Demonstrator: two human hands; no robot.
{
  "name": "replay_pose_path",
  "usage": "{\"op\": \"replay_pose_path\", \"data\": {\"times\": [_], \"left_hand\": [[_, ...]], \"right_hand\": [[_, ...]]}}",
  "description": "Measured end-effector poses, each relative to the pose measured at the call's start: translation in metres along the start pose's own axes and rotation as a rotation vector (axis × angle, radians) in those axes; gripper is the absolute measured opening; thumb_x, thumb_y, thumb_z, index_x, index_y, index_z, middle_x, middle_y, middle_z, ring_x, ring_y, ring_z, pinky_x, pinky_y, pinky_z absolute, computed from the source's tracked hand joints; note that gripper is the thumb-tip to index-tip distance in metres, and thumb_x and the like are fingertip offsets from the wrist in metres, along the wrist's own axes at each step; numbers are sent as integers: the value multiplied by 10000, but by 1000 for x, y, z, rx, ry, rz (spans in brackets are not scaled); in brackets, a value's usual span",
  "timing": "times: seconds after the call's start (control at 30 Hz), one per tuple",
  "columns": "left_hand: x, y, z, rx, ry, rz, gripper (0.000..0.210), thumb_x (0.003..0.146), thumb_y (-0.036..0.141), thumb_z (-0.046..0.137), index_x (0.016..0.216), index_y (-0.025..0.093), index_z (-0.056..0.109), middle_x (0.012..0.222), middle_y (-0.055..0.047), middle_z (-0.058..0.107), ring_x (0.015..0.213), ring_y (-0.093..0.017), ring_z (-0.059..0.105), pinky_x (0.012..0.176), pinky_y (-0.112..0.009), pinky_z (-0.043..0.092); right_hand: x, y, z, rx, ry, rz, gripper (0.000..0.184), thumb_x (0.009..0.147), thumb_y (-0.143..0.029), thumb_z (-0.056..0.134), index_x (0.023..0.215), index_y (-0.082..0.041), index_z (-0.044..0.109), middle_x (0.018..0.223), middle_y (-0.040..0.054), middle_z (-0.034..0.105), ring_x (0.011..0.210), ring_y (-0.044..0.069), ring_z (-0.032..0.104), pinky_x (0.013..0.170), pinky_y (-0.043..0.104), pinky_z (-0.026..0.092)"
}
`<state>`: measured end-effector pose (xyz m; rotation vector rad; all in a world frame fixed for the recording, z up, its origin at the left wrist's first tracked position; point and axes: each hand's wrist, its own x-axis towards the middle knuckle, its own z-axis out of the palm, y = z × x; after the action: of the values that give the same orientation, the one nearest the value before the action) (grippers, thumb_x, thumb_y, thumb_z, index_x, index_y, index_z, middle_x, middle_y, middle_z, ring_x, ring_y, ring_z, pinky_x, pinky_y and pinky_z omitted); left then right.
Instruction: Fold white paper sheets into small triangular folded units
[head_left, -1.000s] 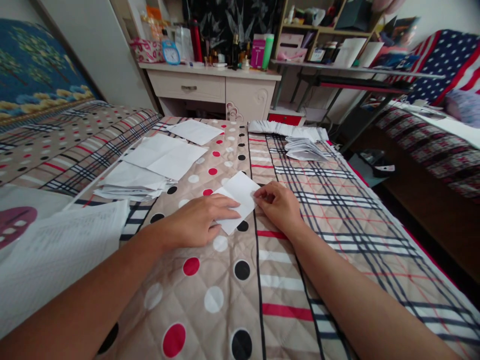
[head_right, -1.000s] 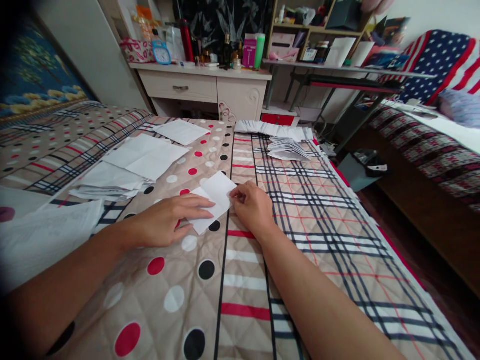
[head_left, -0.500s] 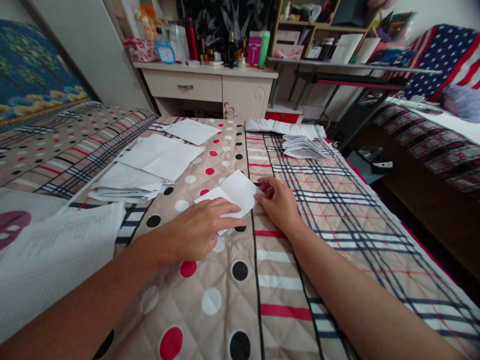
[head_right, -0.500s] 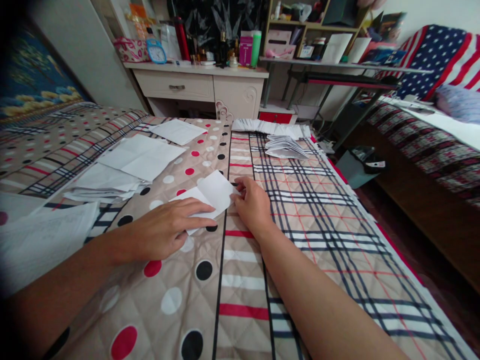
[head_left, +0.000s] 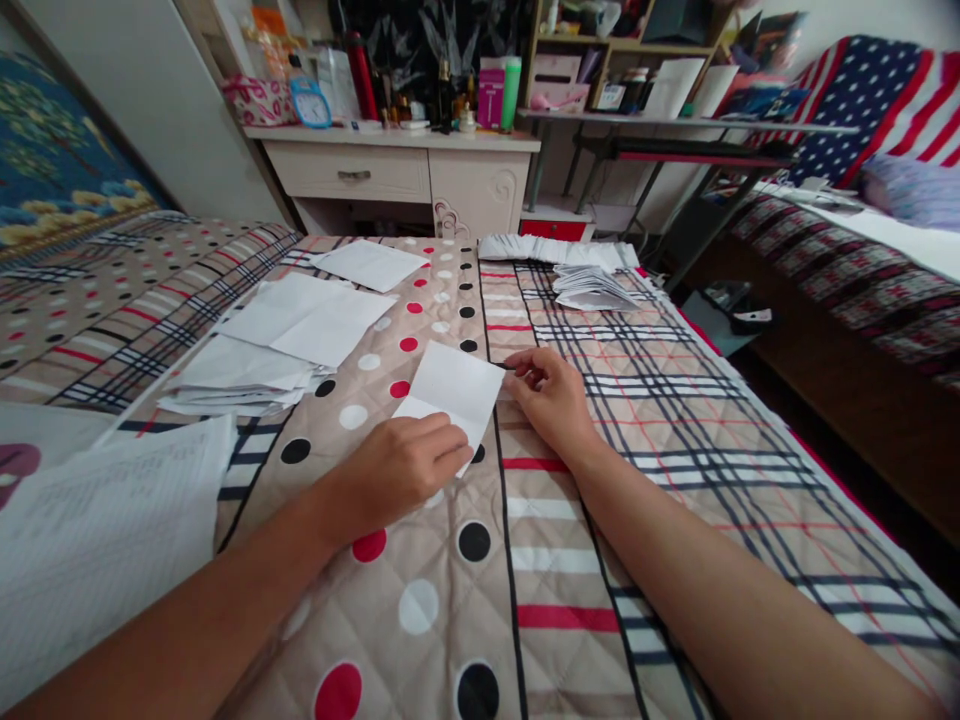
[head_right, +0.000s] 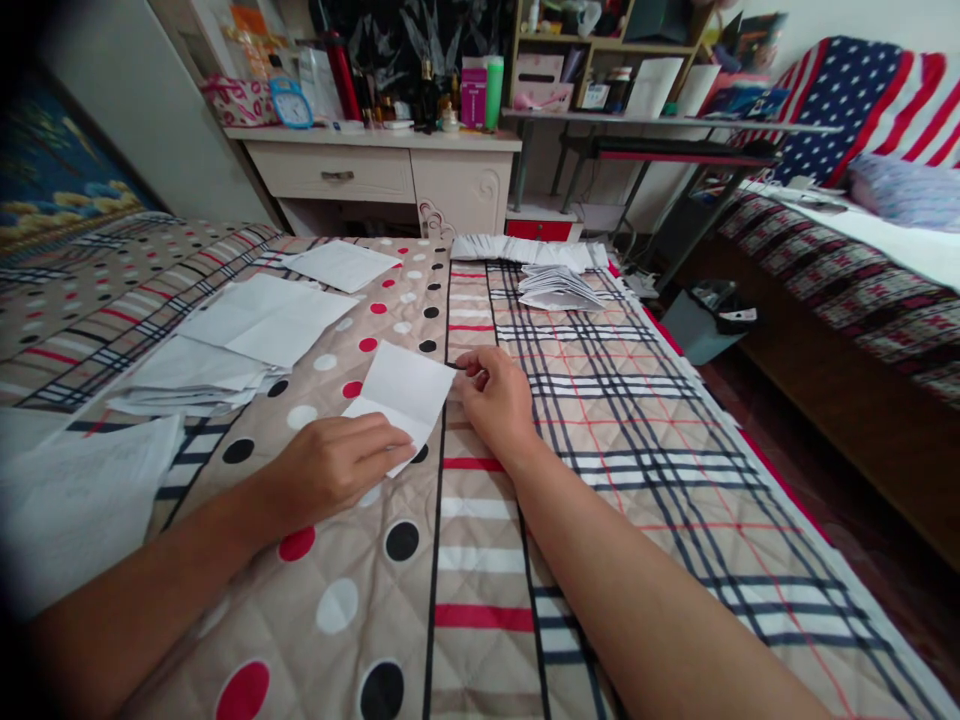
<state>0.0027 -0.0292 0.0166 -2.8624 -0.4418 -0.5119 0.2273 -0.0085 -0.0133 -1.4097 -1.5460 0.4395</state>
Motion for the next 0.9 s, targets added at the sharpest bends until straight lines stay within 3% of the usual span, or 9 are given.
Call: {"op": "replay_pose_path", "data": {"times": [0.13, 0.23, 0.3, 0.4, 0.47, 0.53, 0.7, 0.9], "left_hand": [[4, 11, 0, 21, 1, -46, 212, 912, 95, 451, 887, 142, 656, 837, -65, 680, 758, -185, 604, 588, -279, 476], [2, 10, 0, -15, -29, -55, 184, 868, 77, 490, 912, 141, 657, 834, -60, 681, 756, -196, 602, 590, -293, 491], [1, 9, 1, -45, -56, -62, 183, 845, 78, 520, 948, 138, 658, 866, -61, 687, 771, -202, 606, 604, -302, 506], [-2, 7, 2, -80, -58, -89, 229, 813, 85, 567, 1017, 145, 654, 1057, -79, 684, 887, -220, 620, 688, -325, 535], [-3, 6, 4, -91, -54, -111, 273, 789, 95, 605, 1049, 162, 653, 1169, -79, 658, 962, -235, 615, 744, -342, 541], [-5, 5, 5, -89, -63, -127, 293, 780, 110, 630, 1064, 178, 653, 1179, -66, 659, 975, -237, 613, 759, -344, 540], [-4, 6, 3, -79, -68, -119, 263, 783, 119, 637, 1039, 171, 660, 1104, -47, 694, 926, -225, 609, 735, -332, 534], [0, 9, -1, -71, -105, -111, 233, 795, 137, 638, 1023, 173, 661, 1082, -33, 710, 879, -213, 597, 678, -321, 511]], "right_hand": [[-2, -8, 2, 130, -142, 50, 54, 735, -194, 608, 743, -180, 659, 633, -15, 598, 560, 118, 513, 529, 250, 391], [-3, -15, 2, 251, -198, 62, 42, 737, -207, 623, 753, -180, 651, 631, -20, 595, 552, 111, 505, 520, 244, 381], [-3, -19, 0, 351, -108, 62, 86, 768, -260, 643, 802, -182, 641, 686, -7, 608, 584, 113, 510, 536, 244, 391], [-3, -24, -7, 473, 155, 51, 180, 828, -367, 629, 800, -195, 584, 708, -3, 580, 603, 111, 499, 544, 240, 394], [-5, -27, -10, 489, 224, 13, 226, 822, -388, 647, 743, -199, 553, 658, -19, 536, 573, 101, 463, 529, 235, 376], [-7, -27, -10, 469, 114, -21, 256, 784, -370, 697, 682, -191, 546, 621, -30, 514, 551, 92, 437, 515, 231, 355], [-7, -19, -1, 313, -377, 38, 98, 726, -219, 713, 734, -157, 638, 613, -35, 542, 541, 83, 451, 506, 219, 343], [2, -10, -2, 220, -467, 152, 88, 675, -159, 695, 748, -140, 650, 603, -41, 557, 542, 82, 469, 526, 213, 370]]}}
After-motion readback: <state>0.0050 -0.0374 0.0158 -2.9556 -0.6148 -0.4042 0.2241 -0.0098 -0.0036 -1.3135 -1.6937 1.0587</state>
